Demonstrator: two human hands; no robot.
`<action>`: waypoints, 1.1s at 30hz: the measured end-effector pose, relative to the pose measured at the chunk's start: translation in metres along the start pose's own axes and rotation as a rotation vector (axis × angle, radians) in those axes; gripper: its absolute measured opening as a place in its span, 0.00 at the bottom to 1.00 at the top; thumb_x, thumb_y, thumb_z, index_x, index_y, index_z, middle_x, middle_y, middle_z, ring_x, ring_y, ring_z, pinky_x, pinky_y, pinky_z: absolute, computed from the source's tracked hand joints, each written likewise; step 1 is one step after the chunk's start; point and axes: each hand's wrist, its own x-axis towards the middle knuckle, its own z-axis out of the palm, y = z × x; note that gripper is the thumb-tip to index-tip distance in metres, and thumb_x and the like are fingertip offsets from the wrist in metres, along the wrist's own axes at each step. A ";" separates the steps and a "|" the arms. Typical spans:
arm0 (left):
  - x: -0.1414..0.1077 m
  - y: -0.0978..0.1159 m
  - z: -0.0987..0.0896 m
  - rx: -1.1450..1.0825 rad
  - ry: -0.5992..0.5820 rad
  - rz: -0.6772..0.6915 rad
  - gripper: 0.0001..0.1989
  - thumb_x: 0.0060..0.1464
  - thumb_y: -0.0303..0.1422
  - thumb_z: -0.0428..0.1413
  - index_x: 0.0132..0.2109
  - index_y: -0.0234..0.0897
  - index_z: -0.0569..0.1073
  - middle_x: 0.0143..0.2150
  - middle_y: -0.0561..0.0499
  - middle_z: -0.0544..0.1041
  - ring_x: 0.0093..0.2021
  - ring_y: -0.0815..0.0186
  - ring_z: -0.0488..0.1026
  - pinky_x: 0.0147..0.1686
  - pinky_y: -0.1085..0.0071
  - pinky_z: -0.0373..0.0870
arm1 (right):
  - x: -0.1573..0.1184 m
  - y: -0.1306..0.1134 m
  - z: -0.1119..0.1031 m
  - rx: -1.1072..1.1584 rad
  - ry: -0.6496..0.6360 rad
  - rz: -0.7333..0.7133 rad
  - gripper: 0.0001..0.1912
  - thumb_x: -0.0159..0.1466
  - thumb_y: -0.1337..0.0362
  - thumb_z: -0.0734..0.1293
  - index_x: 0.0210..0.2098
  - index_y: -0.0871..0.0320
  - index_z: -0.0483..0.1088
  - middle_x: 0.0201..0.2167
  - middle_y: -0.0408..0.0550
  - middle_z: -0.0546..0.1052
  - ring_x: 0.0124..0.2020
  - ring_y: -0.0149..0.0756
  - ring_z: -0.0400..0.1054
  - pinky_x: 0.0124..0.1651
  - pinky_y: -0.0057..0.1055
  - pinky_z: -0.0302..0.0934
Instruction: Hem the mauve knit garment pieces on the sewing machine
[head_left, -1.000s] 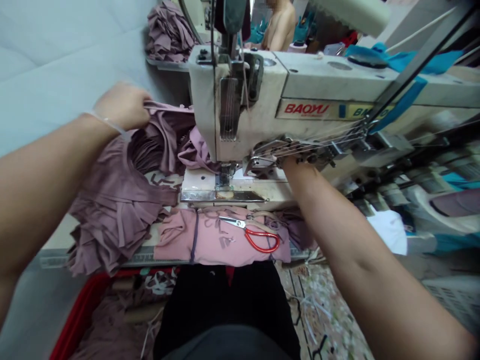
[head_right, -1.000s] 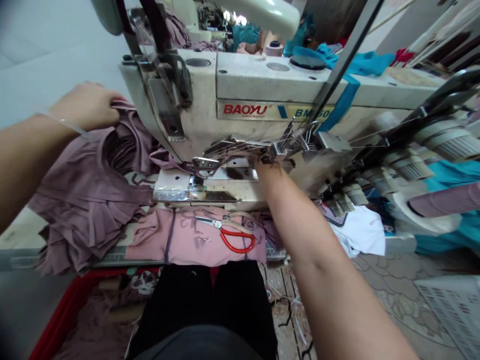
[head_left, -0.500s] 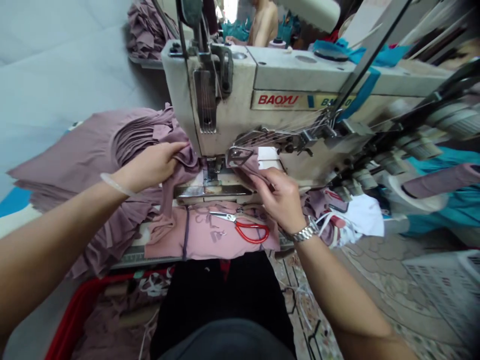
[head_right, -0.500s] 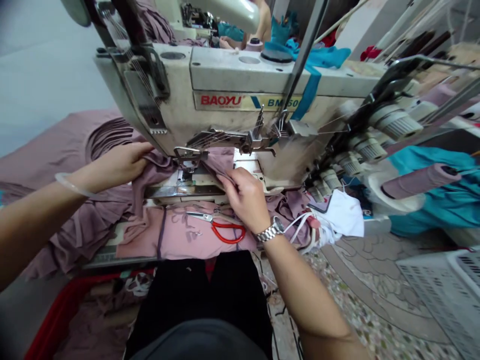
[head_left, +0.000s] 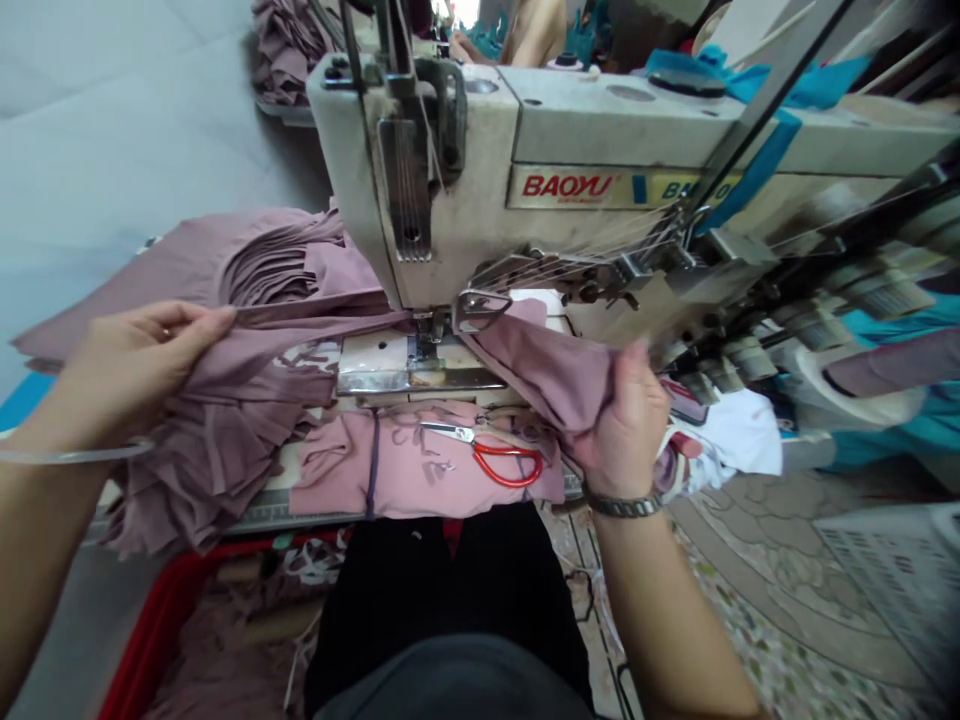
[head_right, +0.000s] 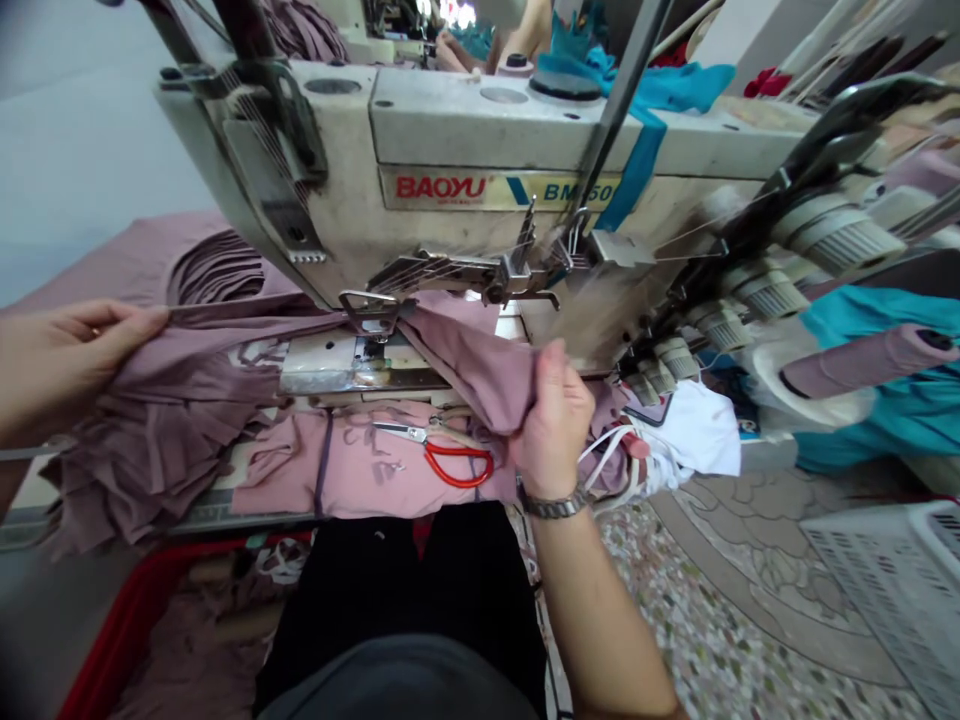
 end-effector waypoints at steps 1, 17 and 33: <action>-0.003 0.006 0.003 -0.011 0.048 -0.002 0.19 0.57 0.45 0.55 0.39 0.29 0.75 0.25 0.56 0.68 0.24 0.78 0.58 0.23 0.86 0.53 | -0.006 -0.001 0.008 -0.104 -0.122 -0.096 0.15 0.66 0.54 0.64 0.32 0.57 0.73 0.25 0.40 0.73 0.25 0.28 0.67 0.32 0.28 0.67; -0.045 0.022 0.099 0.508 0.095 1.287 0.17 0.62 0.23 0.48 0.55 0.25 0.71 0.53 0.37 0.73 0.51 0.54 0.70 0.47 0.60 0.71 | 0.001 0.007 0.020 -1.058 -1.022 -1.287 0.16 0.67 0.74 0.59 0.51 0.72 0.70 0.52 0.62 0.74 0.53 0.45 0.64 0.52 0.41 0.62; -0.062 0.027 0.114 0.519 0.099 1.052 0.19 0.61 0.23 0.49 0.59 0.27 0.69 0.58 0.40 0.71 0.54 0.53 0.67 0.49 0.58 0.68 | -0.028 0.017 0.045 -1.064 -0.961 -0.970 0.18 0.69 0.69 0.58 0.55 0.67 0.68 0.56 0.57 0.72 0.58 0.47 0.63 0.57 0.43 0.61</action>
